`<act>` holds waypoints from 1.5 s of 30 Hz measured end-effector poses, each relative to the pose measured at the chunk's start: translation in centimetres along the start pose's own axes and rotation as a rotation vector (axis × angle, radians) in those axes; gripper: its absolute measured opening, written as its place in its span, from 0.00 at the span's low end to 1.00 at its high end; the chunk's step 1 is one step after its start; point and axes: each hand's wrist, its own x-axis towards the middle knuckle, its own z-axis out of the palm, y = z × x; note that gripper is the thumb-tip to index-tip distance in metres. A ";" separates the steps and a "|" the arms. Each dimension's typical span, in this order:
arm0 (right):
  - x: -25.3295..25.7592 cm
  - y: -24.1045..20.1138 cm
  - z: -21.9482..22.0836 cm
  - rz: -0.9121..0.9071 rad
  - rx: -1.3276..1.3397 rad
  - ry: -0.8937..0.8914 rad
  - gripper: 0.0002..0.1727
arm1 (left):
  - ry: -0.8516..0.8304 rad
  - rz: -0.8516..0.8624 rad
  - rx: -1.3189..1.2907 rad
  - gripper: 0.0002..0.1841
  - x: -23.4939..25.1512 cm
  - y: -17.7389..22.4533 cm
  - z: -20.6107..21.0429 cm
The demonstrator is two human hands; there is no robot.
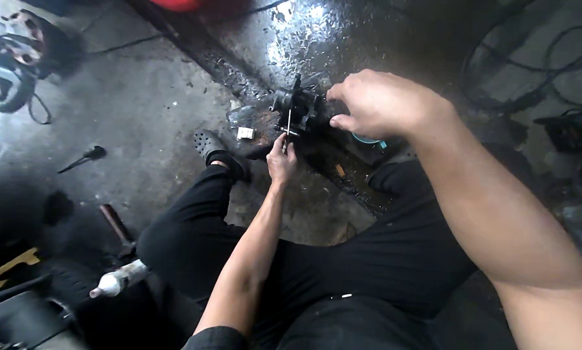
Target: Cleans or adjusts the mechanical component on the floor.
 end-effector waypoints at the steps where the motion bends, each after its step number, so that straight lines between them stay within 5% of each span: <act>1: 0.0 0.0 0.0 0.002 0.004 0.003 0.27 | -0.013 -0.006 -0.013 0.22 0.1 0.0 -0.1; 10: 0.2 0.5 0.1 0.023 -0.011 -0.022 0.26 | -0.288 -0.303 0.390 0.23 0.5 4.6 -2.9; 28: 0.2 0.4 0.0 0.034 -0.003 -0.020 0.27 | -0.380 -0.282 0.507 0.21 0.4 10.2 -7.8; 45: 0.3 0.4 0.0 0.030 -0.016 -0.030 0.27 | -0.377 -0.272 0.566 0.22 2.1 9.8 -6.7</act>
